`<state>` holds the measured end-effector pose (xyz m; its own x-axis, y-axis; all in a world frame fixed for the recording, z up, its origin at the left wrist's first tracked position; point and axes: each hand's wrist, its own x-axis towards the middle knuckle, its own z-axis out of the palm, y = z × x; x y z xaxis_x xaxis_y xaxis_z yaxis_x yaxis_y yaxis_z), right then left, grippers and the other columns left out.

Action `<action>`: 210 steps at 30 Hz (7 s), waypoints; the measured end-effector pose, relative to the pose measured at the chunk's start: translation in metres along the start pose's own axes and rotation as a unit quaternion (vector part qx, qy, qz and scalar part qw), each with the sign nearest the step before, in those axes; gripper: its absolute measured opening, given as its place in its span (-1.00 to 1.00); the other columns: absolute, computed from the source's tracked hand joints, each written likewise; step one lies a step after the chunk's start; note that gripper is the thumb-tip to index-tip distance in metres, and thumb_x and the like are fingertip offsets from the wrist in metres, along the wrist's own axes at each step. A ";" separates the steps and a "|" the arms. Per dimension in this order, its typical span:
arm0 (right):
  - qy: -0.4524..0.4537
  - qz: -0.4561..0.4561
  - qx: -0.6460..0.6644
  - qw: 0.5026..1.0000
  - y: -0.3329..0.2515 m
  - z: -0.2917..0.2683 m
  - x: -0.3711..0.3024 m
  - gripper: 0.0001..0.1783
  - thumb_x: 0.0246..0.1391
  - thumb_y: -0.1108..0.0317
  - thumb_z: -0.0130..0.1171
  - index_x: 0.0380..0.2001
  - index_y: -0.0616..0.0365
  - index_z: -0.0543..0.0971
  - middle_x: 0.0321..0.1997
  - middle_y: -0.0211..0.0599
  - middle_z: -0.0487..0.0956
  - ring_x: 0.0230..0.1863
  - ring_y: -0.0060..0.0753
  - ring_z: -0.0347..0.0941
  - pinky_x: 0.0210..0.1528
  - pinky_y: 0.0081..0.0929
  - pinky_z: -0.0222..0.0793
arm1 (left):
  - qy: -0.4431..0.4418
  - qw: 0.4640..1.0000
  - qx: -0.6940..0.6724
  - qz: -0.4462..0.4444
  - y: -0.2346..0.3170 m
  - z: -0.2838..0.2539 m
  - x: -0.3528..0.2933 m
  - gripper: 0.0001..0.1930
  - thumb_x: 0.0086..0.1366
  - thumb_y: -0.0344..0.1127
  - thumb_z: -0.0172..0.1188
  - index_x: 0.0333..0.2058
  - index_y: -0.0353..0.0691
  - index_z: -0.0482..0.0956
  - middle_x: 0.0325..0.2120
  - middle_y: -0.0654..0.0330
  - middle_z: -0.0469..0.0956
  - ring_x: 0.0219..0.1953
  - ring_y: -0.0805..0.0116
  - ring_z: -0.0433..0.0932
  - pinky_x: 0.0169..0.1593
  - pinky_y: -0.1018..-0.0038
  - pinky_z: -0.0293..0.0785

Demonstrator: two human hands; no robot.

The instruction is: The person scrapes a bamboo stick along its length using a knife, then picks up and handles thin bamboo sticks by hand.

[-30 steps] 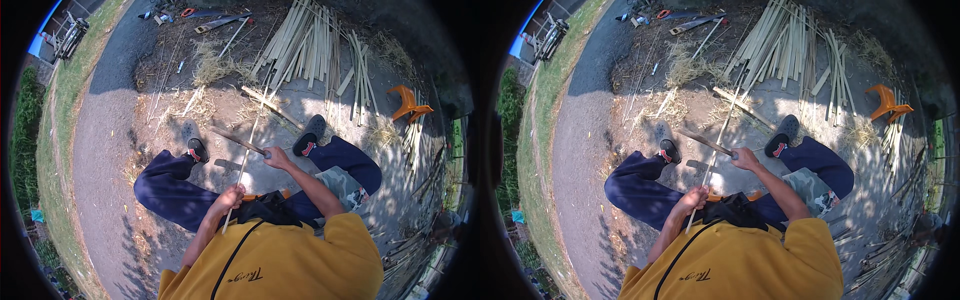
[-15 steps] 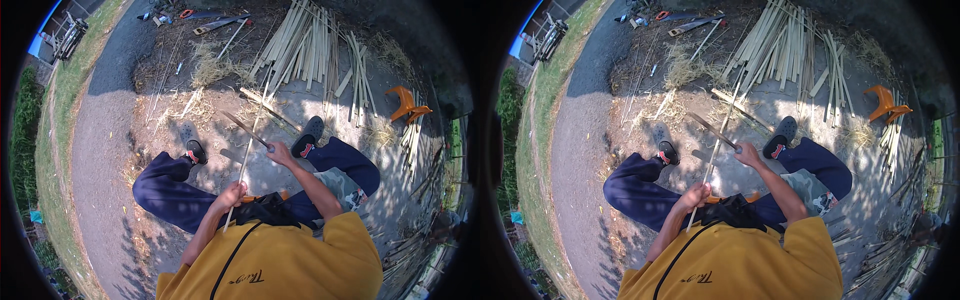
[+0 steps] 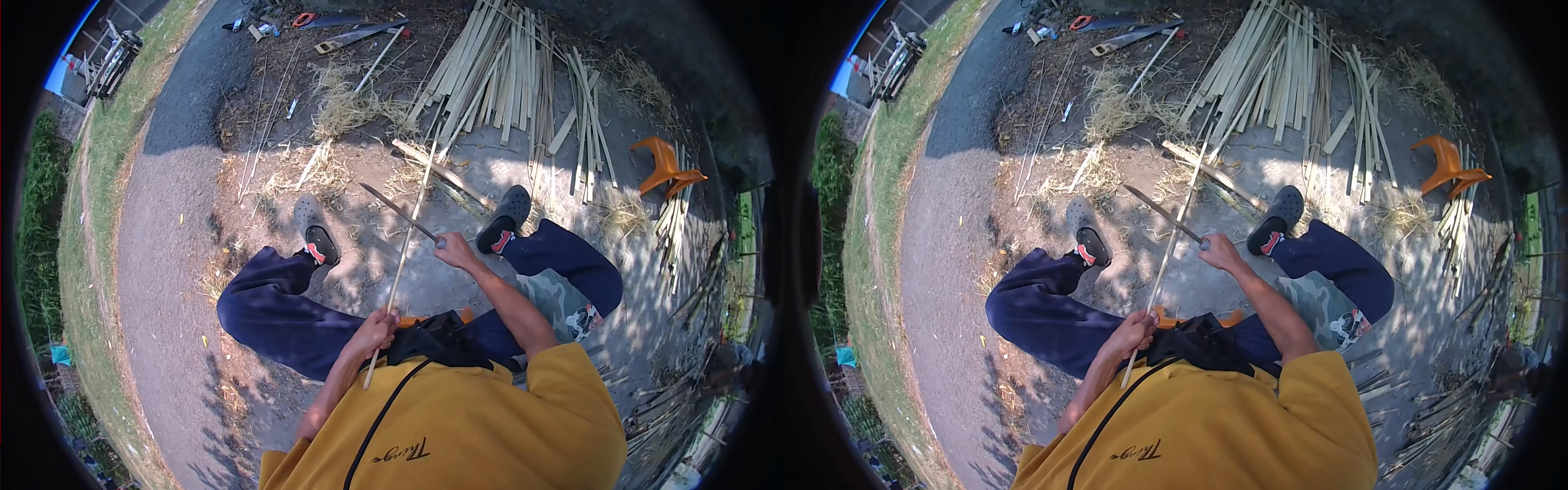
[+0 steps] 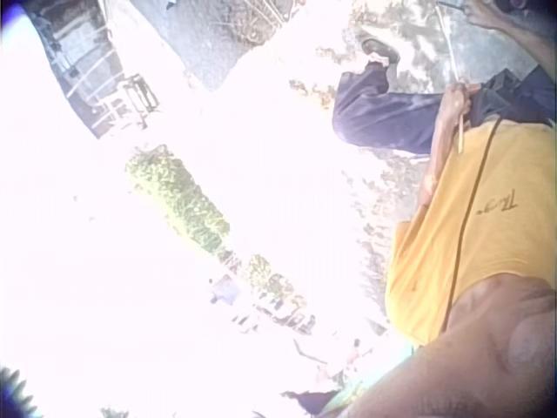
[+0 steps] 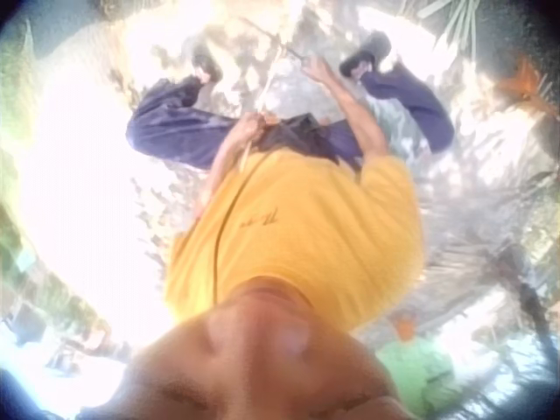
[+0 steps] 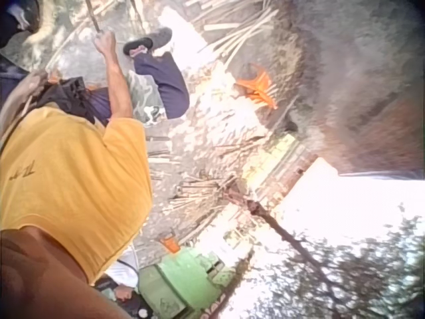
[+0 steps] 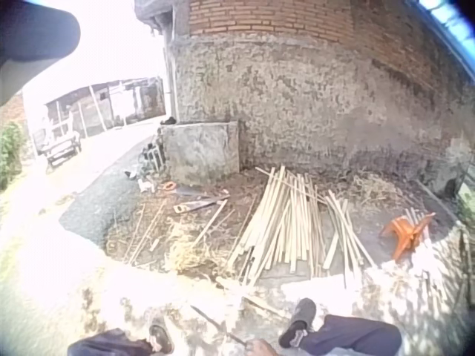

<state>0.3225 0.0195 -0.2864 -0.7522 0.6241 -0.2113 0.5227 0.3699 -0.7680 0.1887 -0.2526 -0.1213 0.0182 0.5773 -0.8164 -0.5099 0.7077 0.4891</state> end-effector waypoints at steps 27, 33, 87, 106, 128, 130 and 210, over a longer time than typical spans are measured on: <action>-0.007 0.049 -0.052 0.997 0.004 -0.018 0.007 -0.66 -0.25 0.23 0.24 -0.34 0.17 0.64 -0.41 0.09 0.62 -0.26 0.19 0.58 -0.18 -0.05 0.46 | -0.011 1.000 -0.005 -0.009 0.006 0.007 -0.018 -0.76 0.57 -0.18 -0.12 -0.31 -0.12 0.35 -0.68 0.47 0.11 -0.71 0.66 0.01 -0.68 0.60 -0.04; -0.025 0.011 -0.037 0.999 -0.014 -0.005 0.002 -0.67 -0.22 0.21 0.23 -0.33 0.13 0.65 -0.34 0.07 0.64 -0.21 0.20 0.58 -0.14 -0.01 0.48 | -0.005 1.000 -0.021 -0.005 0.006 0.013 -0.004 -0.77 0.57 -0.20 -0.14 -0.31 -0.11 0.35 -0.68 0.47 0.10 -0.71 0.65 -0.01 -0.68 0.59 -0.07; -0.043 -0.050 0.002 0.998 -0.017 0.006 -0.016 -0.68 -0.21 0.20 0.26 -0.35 0.13 0.65 -0.34 0.03 0.65 -0.23 0.22 0.58 -0.13 -0.05 0.49 | -0.004 0.998 -0.058 -0.031 -0.006 -0.003 -0.009 -0.76 0.57 -0.17 -0.12 -0.30 -0.11 0.36 -0.69 0.48 0.13 -0.74 0.65 0.03 -0.71 0.60 -0.04; -0.060 -0.051 -0.015 0.997 -0.029 -0.006 -0.019 -0.73 -0.27 0.29 0.23 -0.43 0.20 0.57 -0.48 0.02 0.57 -0.35 0.17 0.55 -0.26 -0.03 0.40 | -0.063 0.995 -0.075 -0.005 0.019 -0.002 -0.013 -0.78 0.56 -0.24 -0.17 -0.34 -0.07 0.32 -0.67 0.51 0.07 -0.71 0.69 -0.02 -0.69 0.62 -0.08; -0.049 0.077 -0.074 0.993 0.018 -0.009 -0.017 -0.57 -0.20 0.13 0.26 -0.21 0.09 0.68 -0.25 0.05 0.66 -0.16 0.13 0.60 -0.04 -0.11 0.52 | 0.002 1.000 0.012 -0.028 -0.022 -0.020 0.037 -0.72 0.50 -0.08 0.04 -0.14 -0.18 0.31 -0.56 0.30 0.36 -0.67 0.46 0.37 -0.55 0.45 0.50; -0.052 0.080 -0.084 0.992 0.018 -0.011 -0.016 -0.57 -0.18 0.13 0.25 -0.21 0.07 0.69 -0.24 0.05 0.67 -0.14 0.12 0.61 -0.03 -0.12 0.52 | 0.015 0.999 0.024 -0.019 -0.021 -0.024 0.053 -0.71 0.50 -0.08 0.03 -0.11 -0.20 0.30 -0.53 0.26 0.40 -0.65 0.43 0.44 -0.50 0.43 0.57; 0.168 -0.012 0.104 0.980 -0.118 -0.121 0.027 -0.55 -0.21 0.18 0.30 -0.28 0.34 0.62 -0.55 -0.20 0.53 -0.52 -0.36 0.41 -0.39 -0.30 0.36 | 0.149 0.739 0.230 0.616 0.246 -0.028 -0.110 -0.87 0.36 -0.43 0.22 -0.21 -0.35 0.68 -0.27 0.11 0.65 -0.34 0.42 0.63 -0.19 0.47 0.52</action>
<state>0.2885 0.0760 -0.1286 -0.5701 0.8216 -0.0076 0.3880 0.2611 -0.8839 0.0375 -0.1533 0.0797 -0.4403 0.8319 0.3376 0.3653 -0.1775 0.9138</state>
